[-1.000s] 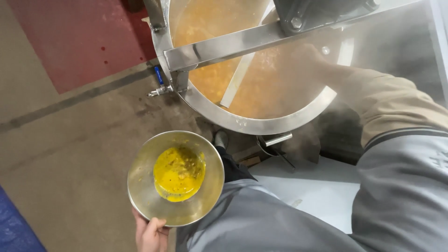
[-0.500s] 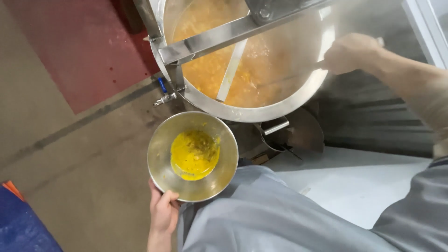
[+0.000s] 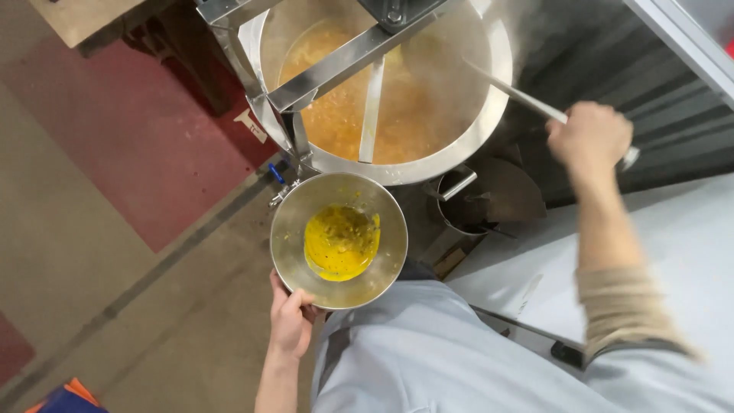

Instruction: The person stirs a large pot of orange soup with a long-handled ladle. They then scoop the soup from the pot into a smaller metal bowl held in their other hand.

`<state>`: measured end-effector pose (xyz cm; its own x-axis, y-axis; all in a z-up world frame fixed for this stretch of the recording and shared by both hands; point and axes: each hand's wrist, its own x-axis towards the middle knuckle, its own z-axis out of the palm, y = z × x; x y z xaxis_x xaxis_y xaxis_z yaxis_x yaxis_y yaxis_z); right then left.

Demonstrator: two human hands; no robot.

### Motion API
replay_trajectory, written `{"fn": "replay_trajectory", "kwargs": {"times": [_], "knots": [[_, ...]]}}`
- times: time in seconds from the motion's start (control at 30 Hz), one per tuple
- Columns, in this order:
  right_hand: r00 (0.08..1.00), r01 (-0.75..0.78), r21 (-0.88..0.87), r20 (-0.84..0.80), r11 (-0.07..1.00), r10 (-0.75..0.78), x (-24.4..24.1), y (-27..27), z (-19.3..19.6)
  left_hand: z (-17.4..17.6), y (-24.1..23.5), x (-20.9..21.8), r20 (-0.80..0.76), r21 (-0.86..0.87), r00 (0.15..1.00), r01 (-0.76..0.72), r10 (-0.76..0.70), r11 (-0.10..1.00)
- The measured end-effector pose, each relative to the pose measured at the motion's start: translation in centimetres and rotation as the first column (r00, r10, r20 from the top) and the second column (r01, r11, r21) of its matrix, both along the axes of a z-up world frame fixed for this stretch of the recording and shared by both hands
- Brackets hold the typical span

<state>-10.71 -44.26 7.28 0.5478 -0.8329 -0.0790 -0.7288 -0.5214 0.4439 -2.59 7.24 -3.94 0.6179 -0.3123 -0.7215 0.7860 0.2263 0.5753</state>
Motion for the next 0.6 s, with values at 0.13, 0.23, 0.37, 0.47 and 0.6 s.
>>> {"fn": "replay_trajectory", "kwargs": {"times": [0.13, 0.23, 0.37, 0.47, 0.6], "knots": [[0.872, 0.219, 0.231, 0.389, 0.948, -0.296, -5.0, 5.6, -7.1, 1.1, -0.1, 0.8, 0.007, 0.032, 0.997, 0.075, -0.075, 0.997], [0.769, 0.242, 0.396, 0.477, 0.886, -0.424, -6.8, 8.0, -11.2, 2.3, -0.9, 0.9, 0.001, 0.066, 0.994, 0.111, -0.112, 0.992], [0.764, 0.225, 0.534, 0.423, 0.815, -0.488, -6.8, 11.2, -10.5, 2.6, -2.1, -0.2, 0.026, 0.063, 0.992, 0.118, -0.12, 0.991], [0.755, 0.15, 0.521, 0.488, 0.84, -0.437, -8.3, 10.5, -14.6, -1.3, -1.9, -1.4, 0.126, 0.014, 0.982, 0.14, -0.14, 0.99], [0.789, 0.135, 0.534, 0.451, 0.835, -0.416, -7.9, 11.4, -12.8, 1.7, -4.3, -4.2, 0.14, -0.001, 0.985, 0.098, -0.097, 0.995]]}}
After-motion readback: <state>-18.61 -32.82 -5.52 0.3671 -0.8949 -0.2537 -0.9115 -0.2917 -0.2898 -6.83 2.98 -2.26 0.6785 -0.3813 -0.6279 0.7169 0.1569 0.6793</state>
